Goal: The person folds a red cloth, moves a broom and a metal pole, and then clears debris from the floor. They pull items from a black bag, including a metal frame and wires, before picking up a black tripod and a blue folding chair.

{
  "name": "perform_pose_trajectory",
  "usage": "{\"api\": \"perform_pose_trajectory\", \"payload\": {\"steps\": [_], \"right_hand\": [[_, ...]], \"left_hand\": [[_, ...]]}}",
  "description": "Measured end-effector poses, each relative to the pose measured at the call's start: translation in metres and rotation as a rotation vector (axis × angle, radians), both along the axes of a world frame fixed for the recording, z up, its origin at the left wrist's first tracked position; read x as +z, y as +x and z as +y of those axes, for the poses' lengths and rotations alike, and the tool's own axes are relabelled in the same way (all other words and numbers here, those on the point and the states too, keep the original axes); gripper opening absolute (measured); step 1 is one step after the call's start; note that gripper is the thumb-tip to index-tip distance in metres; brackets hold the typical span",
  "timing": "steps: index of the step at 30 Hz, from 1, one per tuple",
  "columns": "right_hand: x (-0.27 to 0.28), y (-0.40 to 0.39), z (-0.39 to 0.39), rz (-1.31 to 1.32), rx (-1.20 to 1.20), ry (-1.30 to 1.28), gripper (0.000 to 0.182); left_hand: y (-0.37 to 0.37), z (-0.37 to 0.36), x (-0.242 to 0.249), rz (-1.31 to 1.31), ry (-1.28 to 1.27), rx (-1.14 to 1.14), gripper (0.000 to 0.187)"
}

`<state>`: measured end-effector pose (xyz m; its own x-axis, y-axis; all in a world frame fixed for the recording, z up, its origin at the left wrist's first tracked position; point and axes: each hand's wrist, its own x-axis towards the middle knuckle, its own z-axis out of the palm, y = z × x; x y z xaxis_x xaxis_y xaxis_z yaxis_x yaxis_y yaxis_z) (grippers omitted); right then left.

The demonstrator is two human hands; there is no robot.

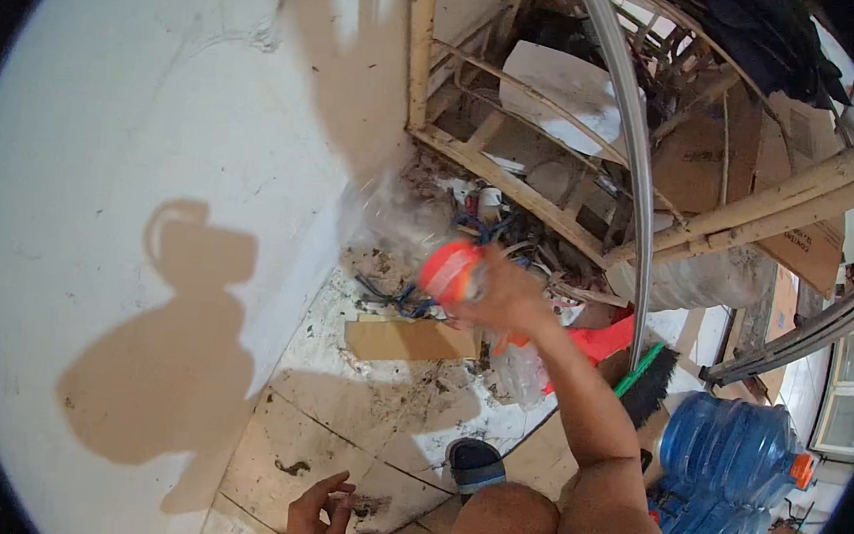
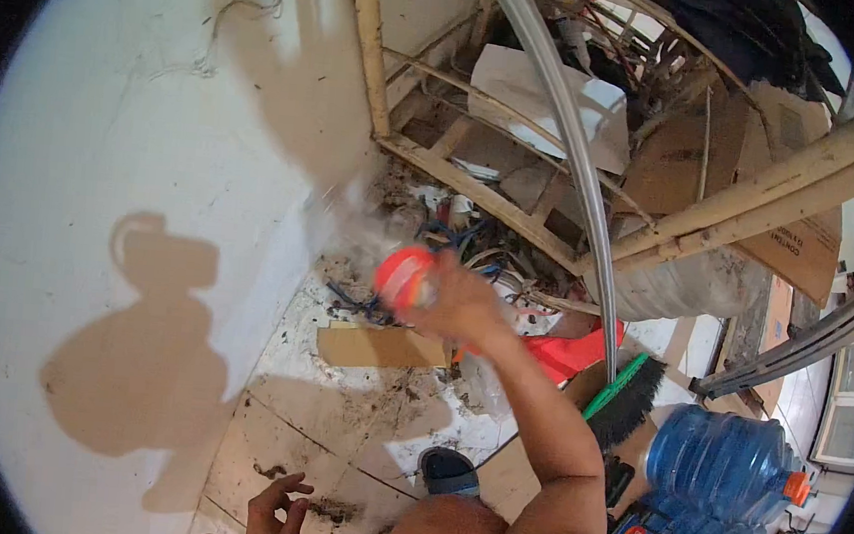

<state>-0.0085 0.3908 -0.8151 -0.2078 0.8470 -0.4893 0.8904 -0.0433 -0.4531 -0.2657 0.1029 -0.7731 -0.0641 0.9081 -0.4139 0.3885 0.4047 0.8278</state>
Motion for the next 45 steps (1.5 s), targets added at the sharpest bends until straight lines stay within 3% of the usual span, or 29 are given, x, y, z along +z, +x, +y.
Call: {"api": "perform_pose_trajectory", "payload": {"steps": [3,5,7,10,12,15,18,21,26,29,31,34,37,39,42,45], "right_hand": [[-0.055,-0.008,0.009,0.263,0.14,0.393,0.071],[-0.037,-0.013,0.066,0.036,-0.049,0.625,0.058],[-0.046,0.003,0.128,-0.314,-0.044,1.01,0.048],[-0.059,0.03,0.203,-0.594,-0.01,0.687,0.056],[-0.082,0.043,0.227,-0.555,-0.118,0.657,0.058],[-0.083,0.048,0.226,-0.472,-0.155,0.845,0.06],[-0.089,0.043,0.22,-0.448,-0.12,1.144,0.047],[-0.081,0.045,0.225,-0.654,-0.116,0.952,0.034],[-0.036,0.018,0.202,-0.161,-0.36,0.874,0.033],[-0.075,-0.019,0.158,0.059,-0.211,1.149,0.031],[-0.067,-0.069,0.104,0.085,-0.104,0.853,0.022],[-0.069,-0.143,0.012,0.355,0.092,0.772,0.018],[-0.065,-0.19,-0.059,0.62,0.205,0.181,0.017],[-0.099,-0.216,-0.098,0.823,0.213,0.184,0.022],[-0.09,-0.218,-0.13,0.989,0.428,0.065,0.023],[-0.094,-0.207,-0.126,1.033,0.474,0.33,0.022]], "left_hand": [[0.001,0.002,-0.004,-0.013,-0.025,-0.052,0.035],[0.001,0.003,-0.005,0.001,-0.025,-0.066,0.035],[-0.001,0.004,-0.004,0.008,-0.01,-0.065,0.035],[-0.003,0.001,-0.003,-0.002,-0.016,-0.046,0.035],[-0.005,-0.002,-0.001,-0.018,-0.049,-0.021,0.034],[-0.007,-0.005,0.004,0.007,-0.004,-0.029,0.035],[-0.007,-0.014,0.0,-0.01,0.007,0.001,0.036],[-0.004,-0.017,-0.001,0.001,-0.011,-0.047,0.036],[-0.008,-0.018,0.001,0.008,-0.031,-0.06,0.034],[-0.01,-0.019,0.003,0.026,0.014,-0.062,0.034],[-0.007,-0.017,0.003,0.011,0.028,-0.066,0.034],[-0.002,-0.018,0.003,-0.011,-0.01,-0.092,0.034],[0.001,-0.019,0.005,0.014,-0.072,-0.155,0.034],[0.003,-0.019,0.009,0.027,-0.068,-0.178,0.034],[0.009,-0.022,0.018,-0.05,-0.043,-0.145,0.034],[0.006,-0.032,0.019,0.022,0.042,-0.221,0.033]]}}
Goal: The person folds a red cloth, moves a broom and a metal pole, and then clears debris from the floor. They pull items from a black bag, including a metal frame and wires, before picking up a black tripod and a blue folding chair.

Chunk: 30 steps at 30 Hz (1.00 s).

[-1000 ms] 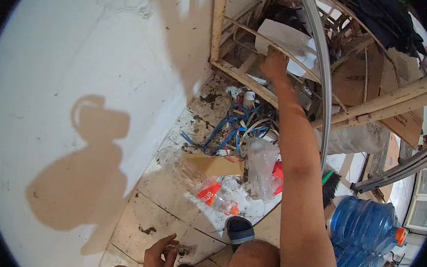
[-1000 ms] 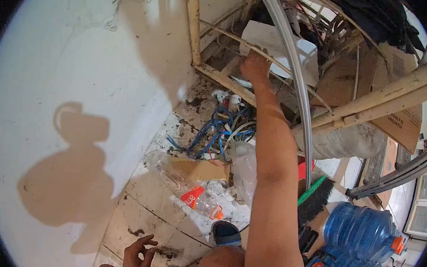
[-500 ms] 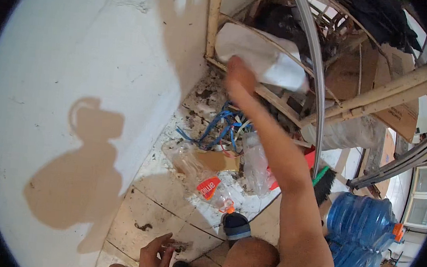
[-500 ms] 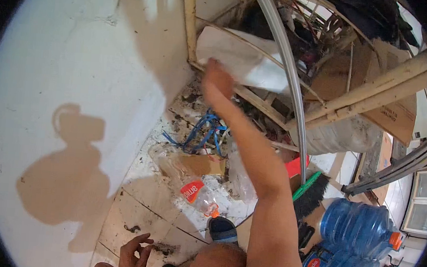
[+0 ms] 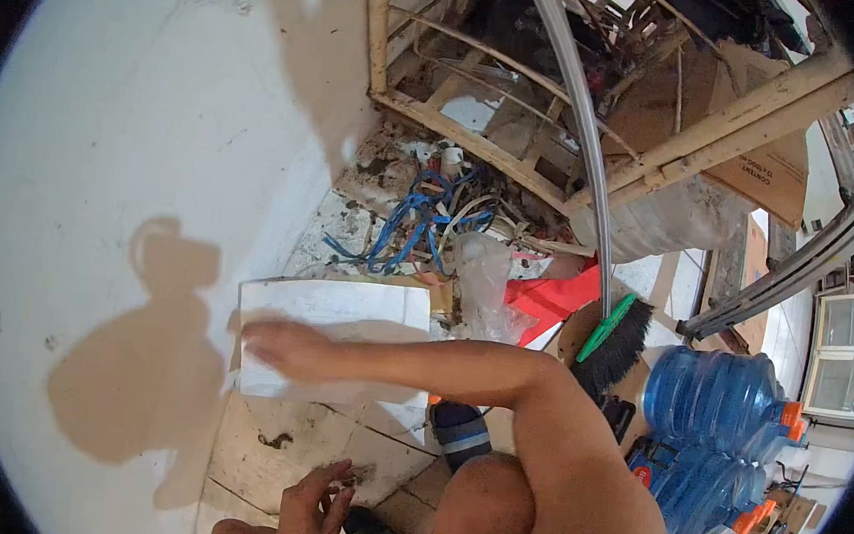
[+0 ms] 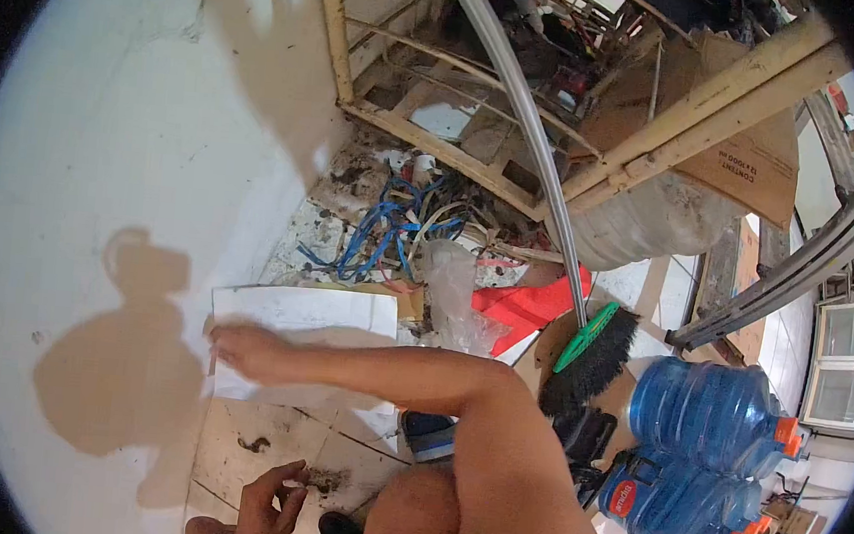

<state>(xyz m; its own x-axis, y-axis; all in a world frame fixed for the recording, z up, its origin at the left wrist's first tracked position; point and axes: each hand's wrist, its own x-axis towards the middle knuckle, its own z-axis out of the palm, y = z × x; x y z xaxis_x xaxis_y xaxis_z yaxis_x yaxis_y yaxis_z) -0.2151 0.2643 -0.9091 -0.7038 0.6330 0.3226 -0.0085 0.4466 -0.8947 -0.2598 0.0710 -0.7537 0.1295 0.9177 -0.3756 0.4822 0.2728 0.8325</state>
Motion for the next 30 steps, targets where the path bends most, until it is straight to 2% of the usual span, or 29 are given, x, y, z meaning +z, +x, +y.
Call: {"api": "perform_pose_trajectory", "payload": {"steps": [1,2,3,4,5,6,7,9,10,12,14,18,21,25,28,29,30], "right_hand": [[-0.006,0.016,0.018,0.054,-0.17,0.109,0.023],[-0.003,0.043,0.049,-0.247,-0.298,0.239,0.023],[0.023,0.079,0.074,-0.697,-0.438,0.186,0.025],[-0.007,0.11,0.107,-0.885,-0.633,0.27,0.026],[-0.009,0.146,0.131,-1.084,-0.635,0.215,0.026],[0.002,0.169,0.137,-1.027,-0.901,0.223,0.038],[-0.019,0.184,0.148,-1.21,-1.118,0.247,0.044],[-0.073,0.208,0.166,-1.437,-1.343,0.177,0.053],[-0.092,0.215,0.171,-1.482,-1.341,0.081,0.055],[-0.098,0.22,0.171,-1.444,-1.25,-0.074,0.053],[-0.099,0.218,0.17,-1.276,-1.085,-0.188,0.046],[-0.102,0.185,0.122,-1.02,-0.824,-0.048,0.023],[-0.013,0.172,0.086,-0.728,-0.834,0.091,0.026],[0.073,0.187,0.06,-0.488,-0.928,0.088,0.03],[0.145,0.211,0.042,-0.312,-0.888,-0.062,0.025],[0.182,0.211,0.034,-0.032,-0.905,-0.36,0.019],[0.212,0.213,0.026,-0.004,-0.941,-0.377,0.017]], "left_hand": [[-0.001,-0.001,0.003,0.014,-0.014,-0.003,0.033],[-0.002,-0.001,0.008,0.026,-0.027,-0.007,0.032],[-0.002,-0.002,0.01,0.037,-0.04,-0.012,0.031],[-0.004,-0.006,0.007,0.034,-0.01,-0.01,0.031],[-0.006,-0.012,0.003,0.032,0.02,-0.011,0.031],[-0.008,-0.016,0.0,0.031,0.049,-0.014,0.031],[-0.008,-0.018,0.0,0.042,0.048,-0.026,0.031],[-0.007,-0.021,0.0,0.067,0.043,-0.051,0.03],[-0.004,-0.018,0.005,0.07,-0.028,-0.046,0.03],[0.006,-0.006,0.018,0.079,-0.172,-0.033,0.031],[0.009,-0.002,0.021,0.104,-0.215,-0.058,0.032],[0.003,-0.005,0.009,0.136,-0.121,-0.062,0.032],[-0.003,-0.015,0.0,0.128,-0.027,-0.072,0.033],[0.008,-0.028,0.034,0.017,-0.333,0.016,0.031],[0.021,-0.059,0.047,-0.097,-0.303,0.141,0.031],[0.024,-0.071,0.061,-0.103,-0.286,0.171,0.031],[0.028,-0.078,0.085,-0.112,-0.267,0.201,0.031]]}}
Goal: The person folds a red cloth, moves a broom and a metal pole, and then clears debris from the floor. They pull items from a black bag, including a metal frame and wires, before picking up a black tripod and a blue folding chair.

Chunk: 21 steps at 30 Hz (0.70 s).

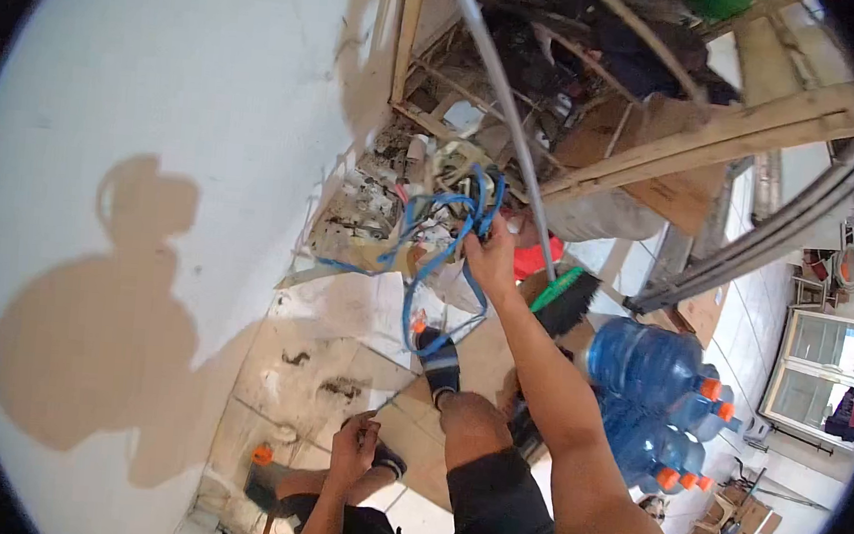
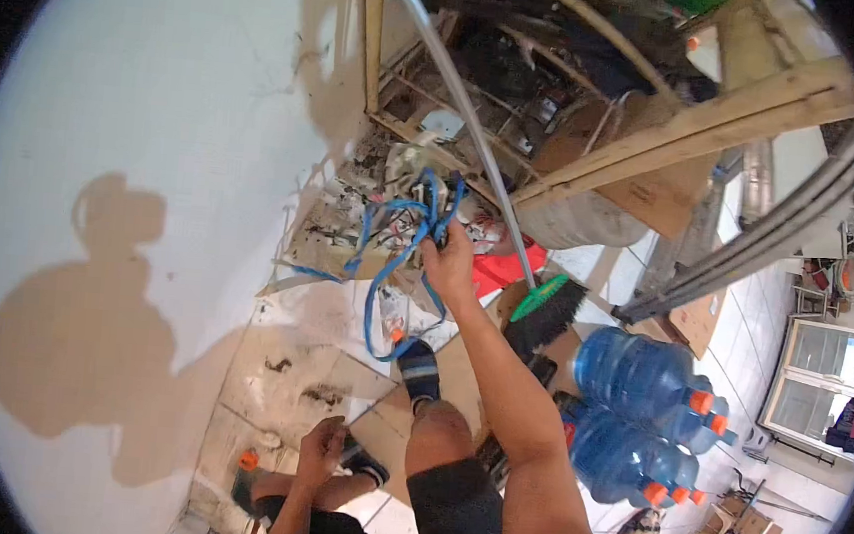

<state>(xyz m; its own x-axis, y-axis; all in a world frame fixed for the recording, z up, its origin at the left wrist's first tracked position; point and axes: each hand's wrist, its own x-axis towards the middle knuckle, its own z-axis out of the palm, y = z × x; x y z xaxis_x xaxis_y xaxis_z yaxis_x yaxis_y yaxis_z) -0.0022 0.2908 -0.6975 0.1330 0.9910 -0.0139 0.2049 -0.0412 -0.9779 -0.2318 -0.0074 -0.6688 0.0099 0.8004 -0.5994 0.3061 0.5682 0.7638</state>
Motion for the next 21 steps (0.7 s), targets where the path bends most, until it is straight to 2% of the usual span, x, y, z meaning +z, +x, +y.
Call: {"api": "perform_pose_trajectory", "payload": {"steps": [2,4,5,8,9,12,14,16,18,20,21], "right_hand": [[0.064,0.006,-0.01,0.052,-0.076,0.008,0.014],[0.119,0.016,-0.027,-0.075,-0.08,-0.068,0.015],[0.147,0.016,-0.038,-0.086,-0.072,-0.059,0.015],[0.241,-0.004,-0.074,-0.18,-0.084,0.035,0.017],[0.267,-0.012,-0.092,-0.224,-0.076,0.032,0.018],[0.337,-0.043,-0.148,-0.328,-0.014,0.052,0.023],[0.389,-0.067,-0.181,-0.356,0.04,0.118,0.026],[0.431,-0.091,-0.228,-0.312,0.124,0.154,0.03],[0.48,-0.11,-0.261,-0.211,0.23,0.21,0.03],[0.525,-0.121,-0.283,-0.153,0.301,0.241,0.03],[0.534,-0.125,-0.291,-0.143,0.322,0.212,0.03]], "left_hand": [[0.003,-0.016,0.055,0.012,0.049,0.028,0.032],[0.003,-0.015,0.138,0.053,0.115,0.017,0.034],[0.004,-0.011,0.186,-0.015,0.026,0.077,0.042],[-0.007,0.0,0.292,0.192,0.521,-0.106,0.052],[-0.013,0.002,0.325,0.197,0.48,-0.185,0.076],[-0.018,0.016,0.409,0.223,0.697,-0.127,0.104],[-0.018,0.021,0.442,0.249,0.773,-0.088,0.125],[-0.03,0.026,0.431,0.268,0.887,-0.071,0.132],[-0.045,0.027,0.44,-0.195,0.548,-0.108,0.117],[-0.06,0.024,0.424,-0.481,0.418,-0.081,0.103],[-0.056,0.021,0.438,-0.617,0.341,-0.07,0.096]]}}
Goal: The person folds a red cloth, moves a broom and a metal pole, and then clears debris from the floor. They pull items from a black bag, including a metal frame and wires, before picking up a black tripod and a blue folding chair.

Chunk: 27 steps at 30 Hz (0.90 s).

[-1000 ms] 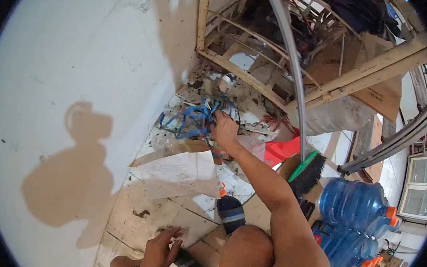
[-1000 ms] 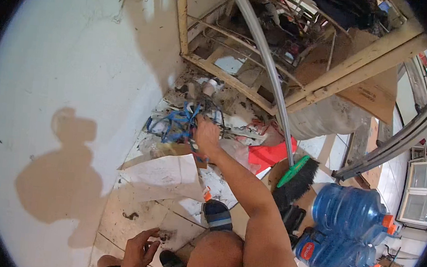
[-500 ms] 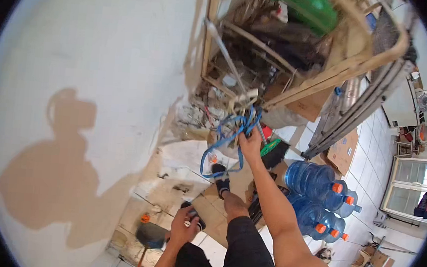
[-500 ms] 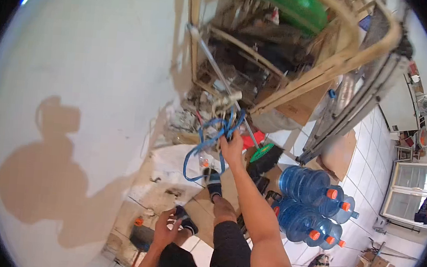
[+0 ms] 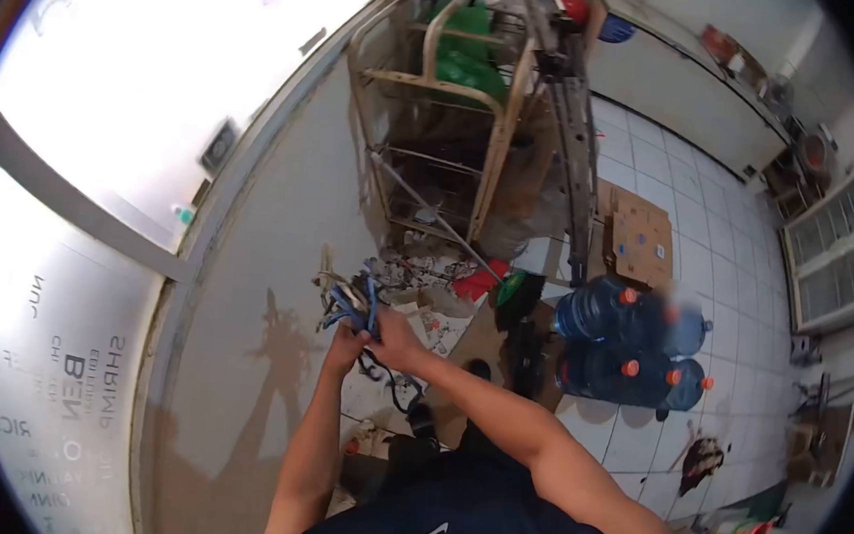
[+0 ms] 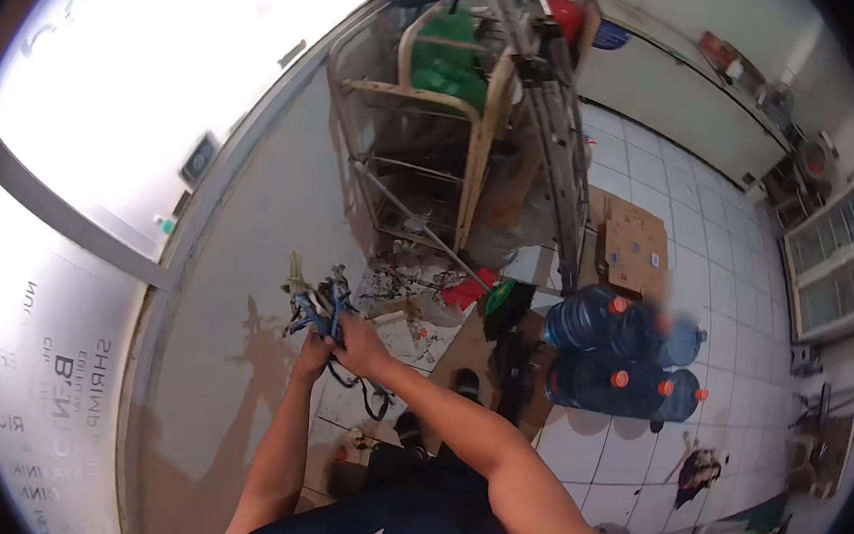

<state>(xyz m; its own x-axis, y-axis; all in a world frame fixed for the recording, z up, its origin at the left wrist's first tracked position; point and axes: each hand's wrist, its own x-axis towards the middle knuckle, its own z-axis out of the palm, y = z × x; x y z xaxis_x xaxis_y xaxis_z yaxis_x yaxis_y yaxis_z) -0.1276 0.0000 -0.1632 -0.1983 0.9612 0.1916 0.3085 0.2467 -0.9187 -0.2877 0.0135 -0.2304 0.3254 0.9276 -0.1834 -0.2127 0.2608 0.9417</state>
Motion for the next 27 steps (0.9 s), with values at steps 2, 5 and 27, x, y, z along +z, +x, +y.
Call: {"api": "perform_pose_trajectory", "payload": {"steps": [2,5,27], "right_hand": [[0.012,0.003,-0.013,-0.028,0.019,0.01,0.032],[0.01,0.018,-0.014,-0.101,0.027,0.056,0.037],[-0.03,0.203,-0.058,0.278,-0.506,-0.404,0.037]], "left_hand": [[0.01,-0.009,0.022,-0.17,-0.091,-0.027,0.081],[0.031,-0.002,0.036,-0.269,-0.143,-0.068,0.054],[0.186,0.017,0.09,-0.028,-0.174,0.143,0.033]]}}
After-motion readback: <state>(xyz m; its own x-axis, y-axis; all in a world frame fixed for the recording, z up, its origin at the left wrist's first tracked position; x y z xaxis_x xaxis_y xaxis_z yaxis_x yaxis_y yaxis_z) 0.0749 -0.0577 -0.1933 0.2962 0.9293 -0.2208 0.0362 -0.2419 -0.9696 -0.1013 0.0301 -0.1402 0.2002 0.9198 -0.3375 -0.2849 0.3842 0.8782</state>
